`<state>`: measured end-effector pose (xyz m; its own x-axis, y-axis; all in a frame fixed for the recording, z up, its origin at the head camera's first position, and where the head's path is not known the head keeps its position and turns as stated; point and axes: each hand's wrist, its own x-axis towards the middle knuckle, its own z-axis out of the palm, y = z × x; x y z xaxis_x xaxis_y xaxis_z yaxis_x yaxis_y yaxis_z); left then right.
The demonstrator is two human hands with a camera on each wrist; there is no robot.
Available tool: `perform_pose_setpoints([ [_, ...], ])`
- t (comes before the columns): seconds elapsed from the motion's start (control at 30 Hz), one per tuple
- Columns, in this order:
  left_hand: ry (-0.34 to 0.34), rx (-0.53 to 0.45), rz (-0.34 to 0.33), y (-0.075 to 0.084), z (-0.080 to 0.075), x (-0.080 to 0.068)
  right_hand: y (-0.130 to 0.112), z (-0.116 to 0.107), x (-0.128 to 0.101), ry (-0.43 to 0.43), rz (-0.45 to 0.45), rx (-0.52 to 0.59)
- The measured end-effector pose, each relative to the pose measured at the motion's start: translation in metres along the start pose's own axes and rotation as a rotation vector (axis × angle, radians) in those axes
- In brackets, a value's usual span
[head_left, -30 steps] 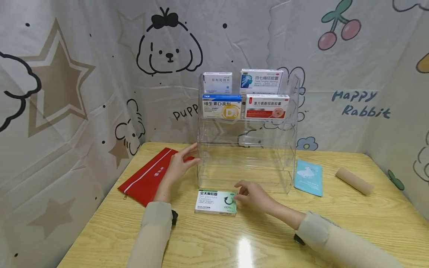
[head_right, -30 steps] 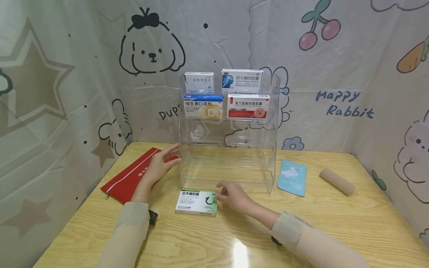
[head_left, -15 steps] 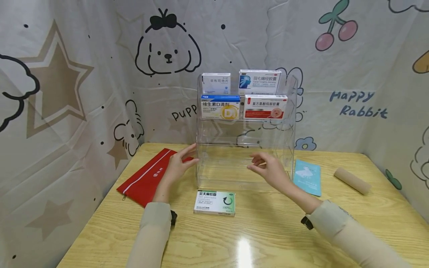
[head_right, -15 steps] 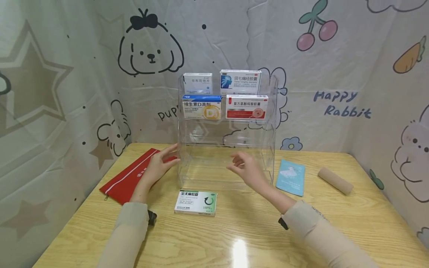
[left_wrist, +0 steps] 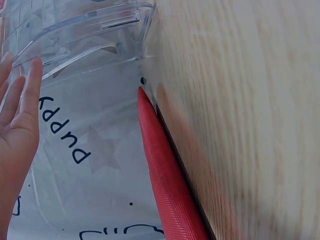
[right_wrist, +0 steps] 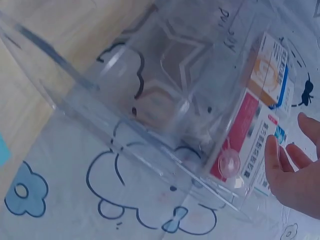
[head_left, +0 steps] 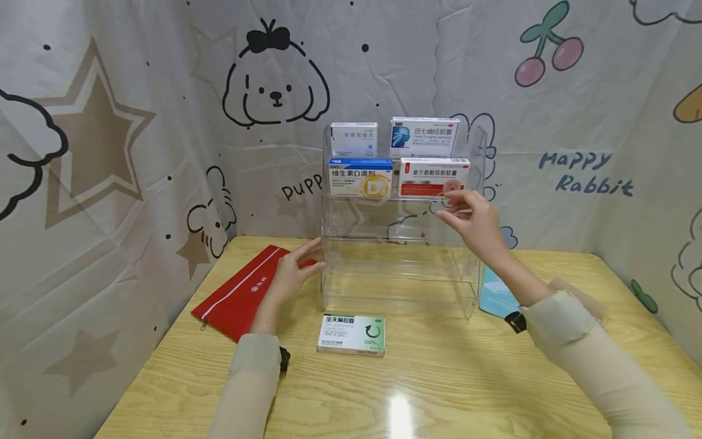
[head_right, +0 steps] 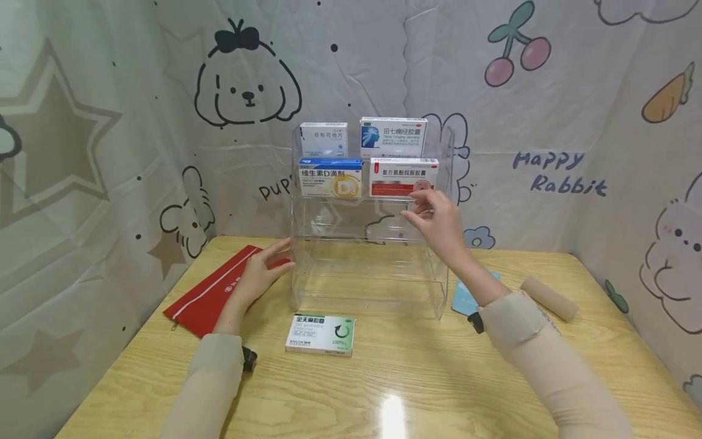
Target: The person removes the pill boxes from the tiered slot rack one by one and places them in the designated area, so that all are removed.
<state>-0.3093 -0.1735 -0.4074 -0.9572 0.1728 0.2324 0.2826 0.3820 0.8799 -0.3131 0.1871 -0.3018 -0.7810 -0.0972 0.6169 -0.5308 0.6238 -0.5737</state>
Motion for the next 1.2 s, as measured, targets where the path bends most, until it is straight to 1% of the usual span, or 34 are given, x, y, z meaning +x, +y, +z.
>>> perform_pose_setpoints([
  [0.17, 0.000, -0.008, -0.004, -0.001, 0.001, 0.000, 0.000, -0.011, 0.018, 0.065, -0.037, -0.066],
  [0.4, -0.004, -0.015, 0.008, -0.002, 0.000, 0.000, 0.003, -0.021, 0.040, 0.082, -0.091, -0.169],
  [0.57, -0.006, -0.012, 0.016, -0.002, 0.000, 0.000, 0.006, -0.025, 0.055, 0.059, -0.135, -0.293],
  [0.73, -0.003, -0.019, 0.013, 0.000, -0.001, -0.001, 0.006, -0.026, 0.065, -0.003, -0.112, -0.403],
  [0.83, -0.002, -0.022, 0.003, 0.000, -0.001, -0.001, 0.007, -0.026, 0.069, -0.046, -0.095, -0.442],
  [0.93, -0.002, -0.024, -0.007, 0.000, -0.001, -0.001, 0.008, -0.024, 0.073, -0.073, -0.101, -0.477],
  [1.07, -0.008, -0.029, 0.000, 0.000, -0.001, -0.001, 0.011, -0.021, 0.076, -0.089, -0.104, -0.511],
  [1.2, -0.009, -0.029, -0.002, 0.000, -0.001, 0.000, 0.012, -0.019, 0.077, -0.101, -0.086, -0.522],
])
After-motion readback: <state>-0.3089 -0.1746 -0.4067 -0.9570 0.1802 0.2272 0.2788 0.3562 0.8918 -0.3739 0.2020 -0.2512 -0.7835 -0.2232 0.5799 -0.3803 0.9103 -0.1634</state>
